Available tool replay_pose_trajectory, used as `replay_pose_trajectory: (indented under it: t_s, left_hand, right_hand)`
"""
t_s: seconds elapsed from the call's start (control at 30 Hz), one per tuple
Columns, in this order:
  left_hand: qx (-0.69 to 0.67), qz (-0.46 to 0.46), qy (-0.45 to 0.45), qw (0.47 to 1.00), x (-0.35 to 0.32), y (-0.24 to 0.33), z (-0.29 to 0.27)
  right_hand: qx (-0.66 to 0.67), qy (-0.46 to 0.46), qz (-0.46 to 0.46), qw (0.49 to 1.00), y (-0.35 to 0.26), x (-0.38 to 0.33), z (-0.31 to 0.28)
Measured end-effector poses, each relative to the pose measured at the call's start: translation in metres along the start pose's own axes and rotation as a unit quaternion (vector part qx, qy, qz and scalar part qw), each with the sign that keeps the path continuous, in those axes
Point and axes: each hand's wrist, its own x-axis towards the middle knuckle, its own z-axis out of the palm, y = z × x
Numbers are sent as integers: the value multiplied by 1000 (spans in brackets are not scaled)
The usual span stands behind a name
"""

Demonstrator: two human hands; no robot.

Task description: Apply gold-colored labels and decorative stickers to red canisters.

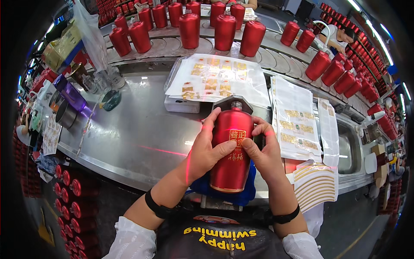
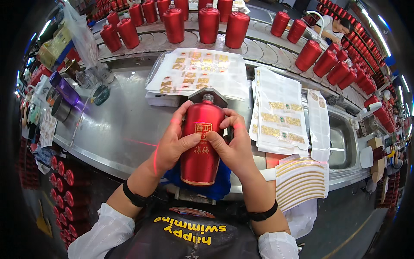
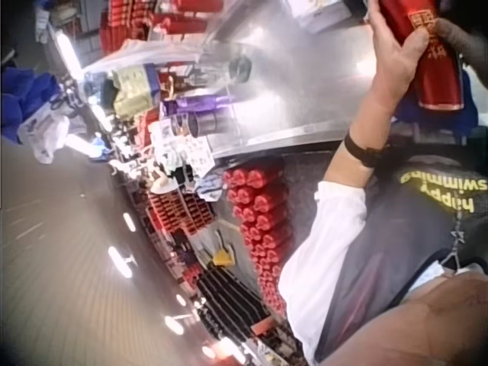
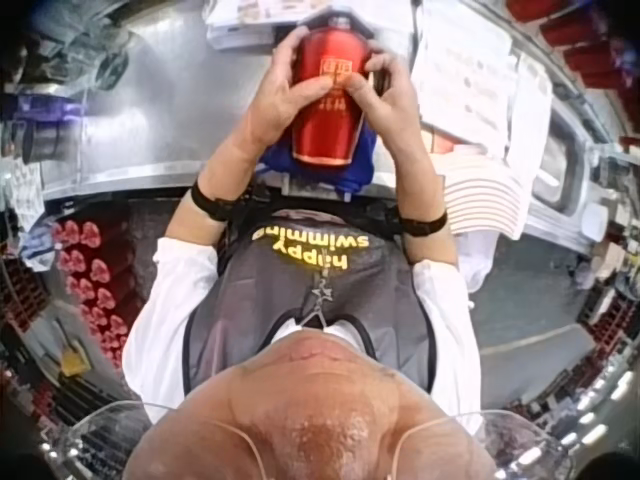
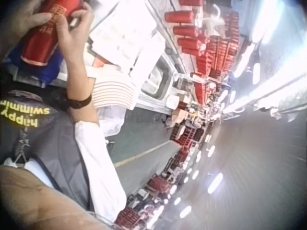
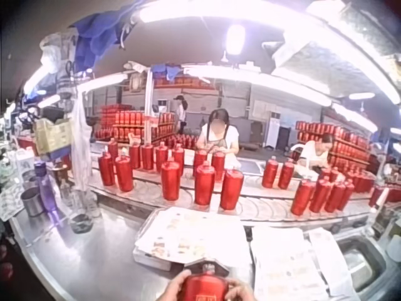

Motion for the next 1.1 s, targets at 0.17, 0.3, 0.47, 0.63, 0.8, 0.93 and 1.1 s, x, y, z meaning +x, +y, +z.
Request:
replay_pose_trajectory:
  t_s: [0.17,0.3,0.47,0.63,0.8,0.93,1.1]
  left_hand:
    - [-48,-26,10,998,-2,0,1]
    - [-47,-10,7,999,-2,2,-2]
    - [-167,-23,7,986,-2,3,-10]
    - [-133,-31,13,991,-3,3,-12]
    - [-79,-13,15,997,-1,3,-4]
    - [-93,-29,39,994,1,5,-1]
    - [-116,-54,65,990,6,11,-2]
  right_hand:
    - [8,21,6,1000,-1,2,2]
    - [28,13,14,999,-5,2,0]
    - [90,10,100,991,-7,-3,1]
    - [51,16,45,998,-5,-7,7]
    - [-30,16,-6,999,-9,-6,8]
    - [-32,18,-3,999,-8,-5,9]
    - [-44,15,-1,999,-3,-5,11]
